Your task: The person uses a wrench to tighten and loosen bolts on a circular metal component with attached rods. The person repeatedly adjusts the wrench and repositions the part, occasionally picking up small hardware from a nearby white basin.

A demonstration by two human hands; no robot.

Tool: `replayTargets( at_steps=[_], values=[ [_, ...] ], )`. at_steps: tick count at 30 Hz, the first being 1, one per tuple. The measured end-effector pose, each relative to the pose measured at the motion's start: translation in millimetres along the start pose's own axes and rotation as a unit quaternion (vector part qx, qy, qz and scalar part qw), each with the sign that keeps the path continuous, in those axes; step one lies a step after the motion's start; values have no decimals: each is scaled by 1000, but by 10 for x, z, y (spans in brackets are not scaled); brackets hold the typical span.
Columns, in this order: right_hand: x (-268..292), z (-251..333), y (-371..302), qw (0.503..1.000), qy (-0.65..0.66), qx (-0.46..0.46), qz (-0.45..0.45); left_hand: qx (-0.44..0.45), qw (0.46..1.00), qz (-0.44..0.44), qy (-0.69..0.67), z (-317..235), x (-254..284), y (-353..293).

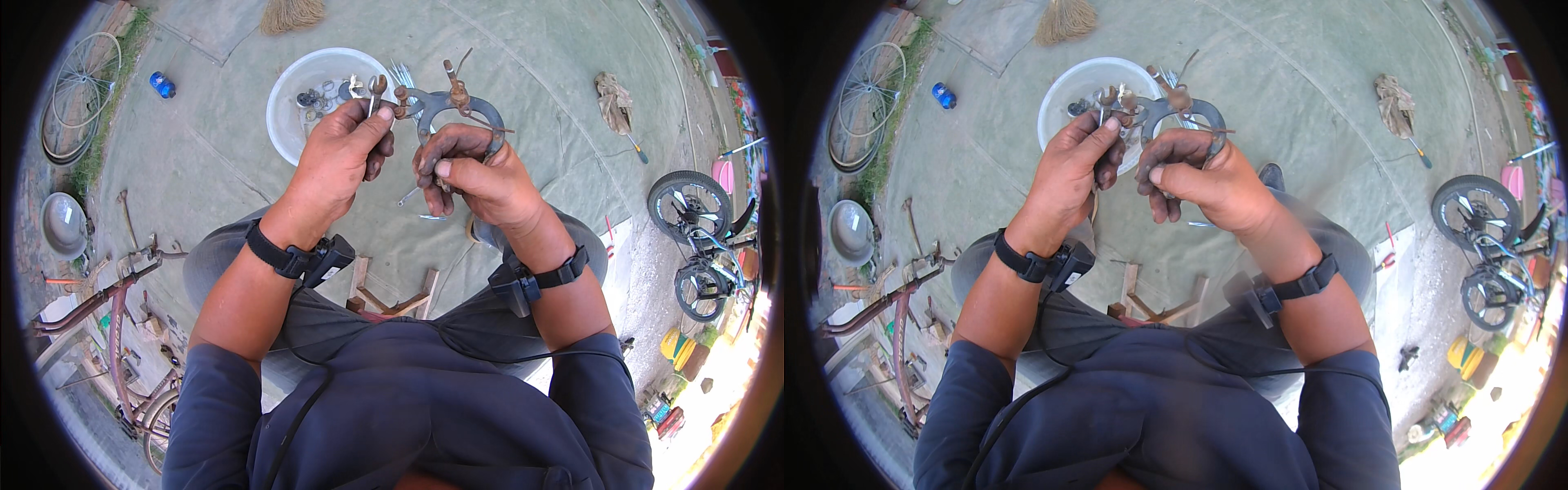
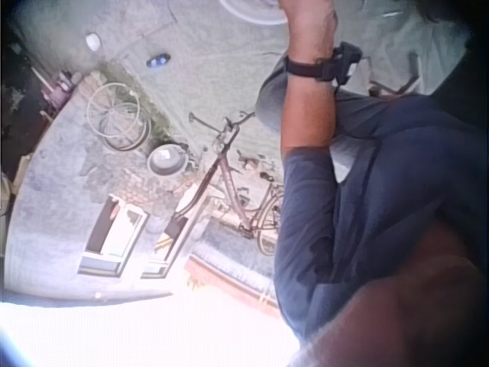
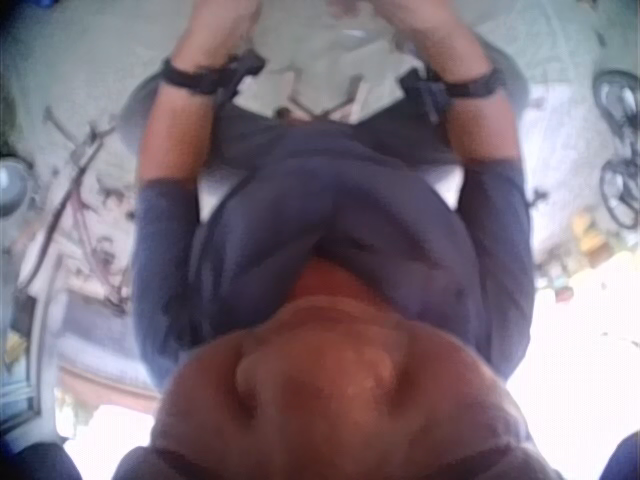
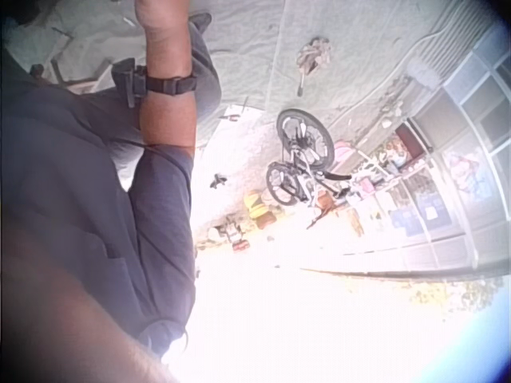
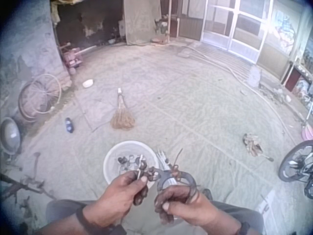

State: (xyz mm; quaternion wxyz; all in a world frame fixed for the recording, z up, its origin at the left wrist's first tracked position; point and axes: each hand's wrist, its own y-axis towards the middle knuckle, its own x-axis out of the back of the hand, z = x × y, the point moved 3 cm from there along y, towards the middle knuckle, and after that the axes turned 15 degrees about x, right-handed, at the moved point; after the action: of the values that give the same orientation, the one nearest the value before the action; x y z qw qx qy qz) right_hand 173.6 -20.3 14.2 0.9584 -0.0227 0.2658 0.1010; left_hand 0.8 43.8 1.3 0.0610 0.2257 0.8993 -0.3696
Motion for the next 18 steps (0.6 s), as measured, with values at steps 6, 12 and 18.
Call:
replayTargets(
  at_steps=[6, 12, 18],
  values=[
    [-14, 0, -4, 999, -33, -12, 9, 25, 999, 12, -20, 19, -9, -16],
    [-28, -21, -2, 996, -80, -14, 22, 28, 999, 22, -34, 28, -5, -2],
    [-42, 1, -7, 988, -149, -31, 39, 31, 999, 16, -38, 28, 12, 1]
  ],
)
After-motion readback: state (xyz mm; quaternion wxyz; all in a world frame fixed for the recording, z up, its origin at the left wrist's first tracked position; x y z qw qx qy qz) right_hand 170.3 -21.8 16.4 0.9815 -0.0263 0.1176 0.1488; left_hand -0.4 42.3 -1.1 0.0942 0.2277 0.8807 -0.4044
